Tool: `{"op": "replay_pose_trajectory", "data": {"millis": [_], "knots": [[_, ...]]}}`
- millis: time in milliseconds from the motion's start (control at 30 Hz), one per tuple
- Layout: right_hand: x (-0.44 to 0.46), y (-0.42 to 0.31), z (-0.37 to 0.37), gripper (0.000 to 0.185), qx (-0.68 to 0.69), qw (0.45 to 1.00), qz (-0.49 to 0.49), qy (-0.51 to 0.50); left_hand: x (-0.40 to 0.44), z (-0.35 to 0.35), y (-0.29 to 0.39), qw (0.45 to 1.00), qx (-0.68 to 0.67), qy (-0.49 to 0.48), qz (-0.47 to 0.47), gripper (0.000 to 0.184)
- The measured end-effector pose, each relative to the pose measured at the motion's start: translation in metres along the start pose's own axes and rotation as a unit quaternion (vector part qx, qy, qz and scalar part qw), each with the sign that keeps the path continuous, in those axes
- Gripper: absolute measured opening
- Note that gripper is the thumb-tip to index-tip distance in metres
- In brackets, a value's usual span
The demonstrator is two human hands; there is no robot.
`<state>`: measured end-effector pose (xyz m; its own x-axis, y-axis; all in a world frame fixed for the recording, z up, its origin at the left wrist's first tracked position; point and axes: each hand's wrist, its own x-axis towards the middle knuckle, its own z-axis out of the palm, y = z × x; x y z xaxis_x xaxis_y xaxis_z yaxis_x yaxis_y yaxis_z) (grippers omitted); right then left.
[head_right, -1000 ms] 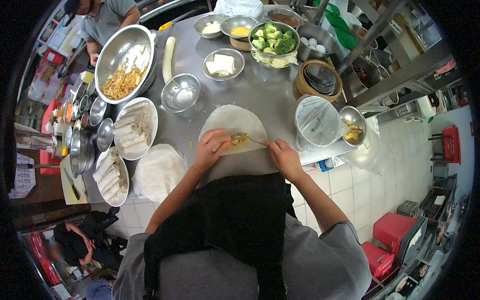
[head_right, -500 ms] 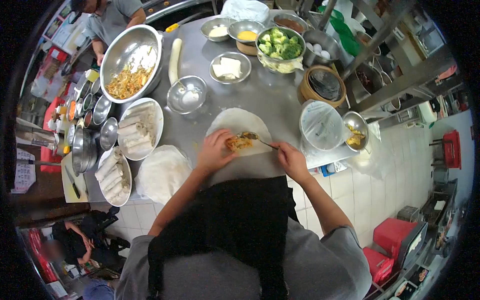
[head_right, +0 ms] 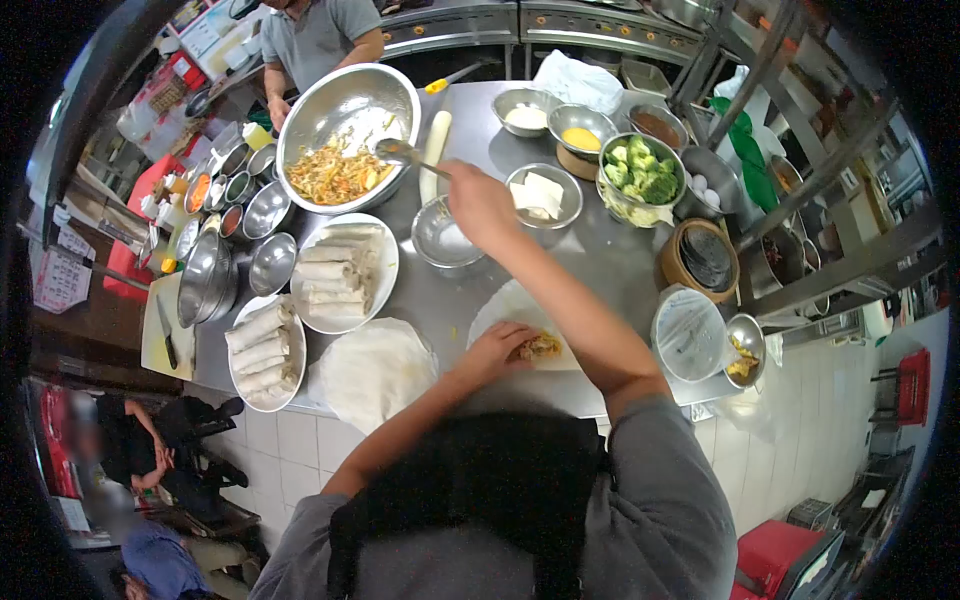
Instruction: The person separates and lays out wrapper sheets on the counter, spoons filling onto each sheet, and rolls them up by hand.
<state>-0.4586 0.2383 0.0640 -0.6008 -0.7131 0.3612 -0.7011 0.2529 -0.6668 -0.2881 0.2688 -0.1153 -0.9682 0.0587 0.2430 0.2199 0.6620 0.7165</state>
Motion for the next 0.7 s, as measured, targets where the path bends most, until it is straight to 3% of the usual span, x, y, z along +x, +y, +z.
{"op": "replay_pose_trajectory", "data": {"millis": [67,167,267,367,467,567,667,700], "knots": [[0.045,-0.013,0.045,0.029,-0.02,0.995,-0.094,0.026,-0.001,0.001,-0.001,1.0,-0.014,0.005,0.003,0.053],[0.095,-0.035,0.095,0.022,-0.106,0.985,-0.138,-0.013,-0.003,0.004,-0.004,1.0,-0.025,0.002,-0.012,0.059],[0.148,-0.01,0.145,0.019,-0.141,0.984,-0.106,0.008,-0.006,0.005,-0.008,0.999,-0.049,-0.008,-0.015,0.062],[0.176,-0.002,0.145,0.017,-0.267,0.957,-0.011,-0.114,-0.009,0.0,-0.005,0.997,-0.076,-0.026,-0.021,0.064],[0.186,0.015,0.144,0.021,-0.372,0.919,-0.068,-0.111,-0.01,0.003,-0.01,0.995,-0.093,-0.041,-0.016,0.068],[0.194,0.031,0.144,0.018,-0.279,0.921,-0.254,-0.094,-0.01,0.0,-0.01,0.993,-0.105,-0.047,-0.02,0.068],[0.197,0.012,0.138,0.017,-0.322,0.852,-0.303,-0.279,-0.011,0.004,-0.014,0.993,-0.109,-0.038,-0.009,0.068],[0.196,0.009,0.139,0.015,-0.336,0.849,-0.287,-0.29,-0.012,0.004,-0.013,0.993,-0.114,-0.039,-0.01,0.069]]}}
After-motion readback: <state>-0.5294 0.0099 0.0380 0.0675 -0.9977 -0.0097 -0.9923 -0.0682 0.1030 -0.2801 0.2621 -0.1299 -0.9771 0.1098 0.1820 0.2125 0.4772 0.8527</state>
